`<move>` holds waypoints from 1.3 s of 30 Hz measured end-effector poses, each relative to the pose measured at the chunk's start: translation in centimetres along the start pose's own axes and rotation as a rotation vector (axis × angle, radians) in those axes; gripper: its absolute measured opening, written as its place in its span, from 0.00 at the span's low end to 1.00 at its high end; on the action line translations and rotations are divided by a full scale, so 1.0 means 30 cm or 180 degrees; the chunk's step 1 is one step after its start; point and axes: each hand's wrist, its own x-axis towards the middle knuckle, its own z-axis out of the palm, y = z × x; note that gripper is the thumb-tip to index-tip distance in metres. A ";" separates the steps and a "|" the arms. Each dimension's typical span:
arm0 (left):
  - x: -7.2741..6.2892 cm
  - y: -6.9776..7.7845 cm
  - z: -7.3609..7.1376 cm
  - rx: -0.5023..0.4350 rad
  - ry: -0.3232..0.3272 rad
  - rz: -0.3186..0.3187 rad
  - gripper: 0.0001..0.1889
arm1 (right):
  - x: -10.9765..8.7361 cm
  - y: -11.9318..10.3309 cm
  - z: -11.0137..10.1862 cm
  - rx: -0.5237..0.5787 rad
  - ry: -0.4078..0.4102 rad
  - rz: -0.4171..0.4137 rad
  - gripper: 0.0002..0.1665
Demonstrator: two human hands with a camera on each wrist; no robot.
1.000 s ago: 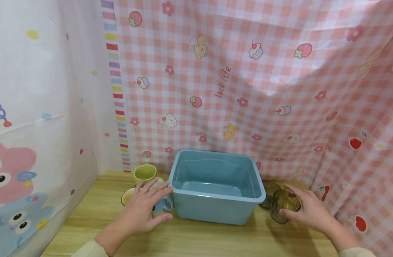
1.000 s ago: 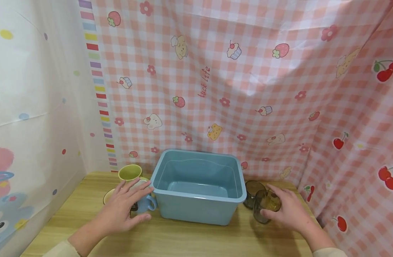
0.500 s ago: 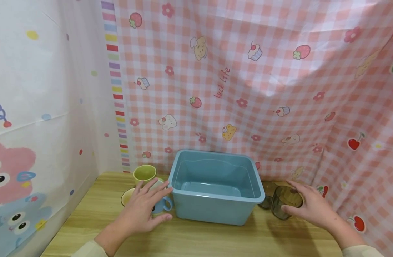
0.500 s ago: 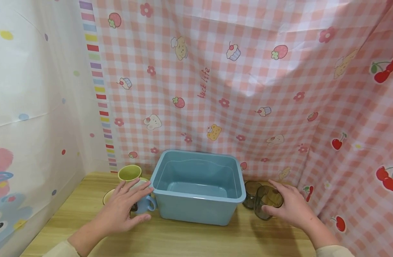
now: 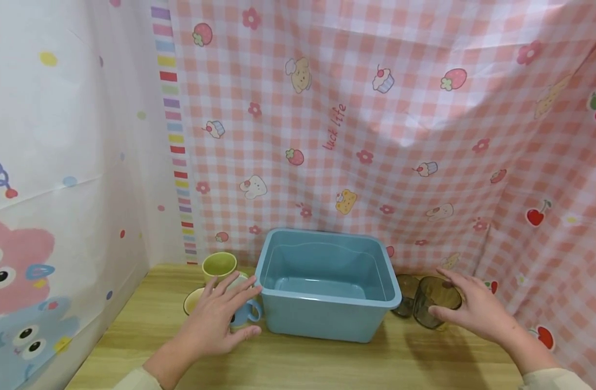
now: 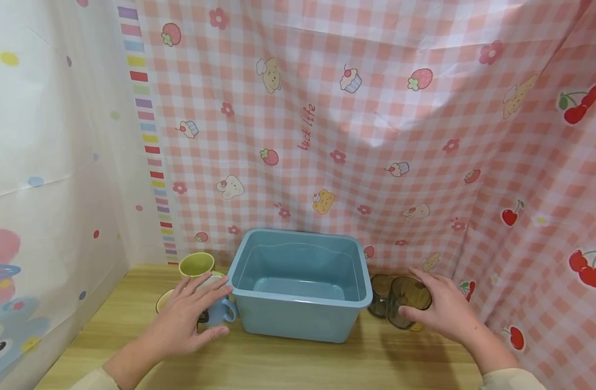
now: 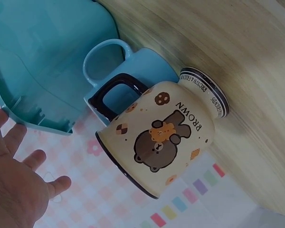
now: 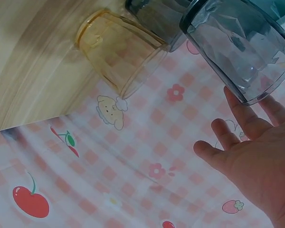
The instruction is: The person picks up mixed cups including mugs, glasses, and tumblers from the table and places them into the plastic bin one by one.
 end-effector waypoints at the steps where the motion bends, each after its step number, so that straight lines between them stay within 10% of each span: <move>1: 0.000 0.001 0.000 0.0000 -0.0003 -0.0002 0.41 | 0.001 -0.001 -0.002 0.0014 0.0011 -0.0017 0.55; 39: -0.001 0.010 0.003 0.0033 0.0024 -0.0001 0.40 | 0.037 -0.033 -0.109 0.0050 0.0162 -0.0077 0.55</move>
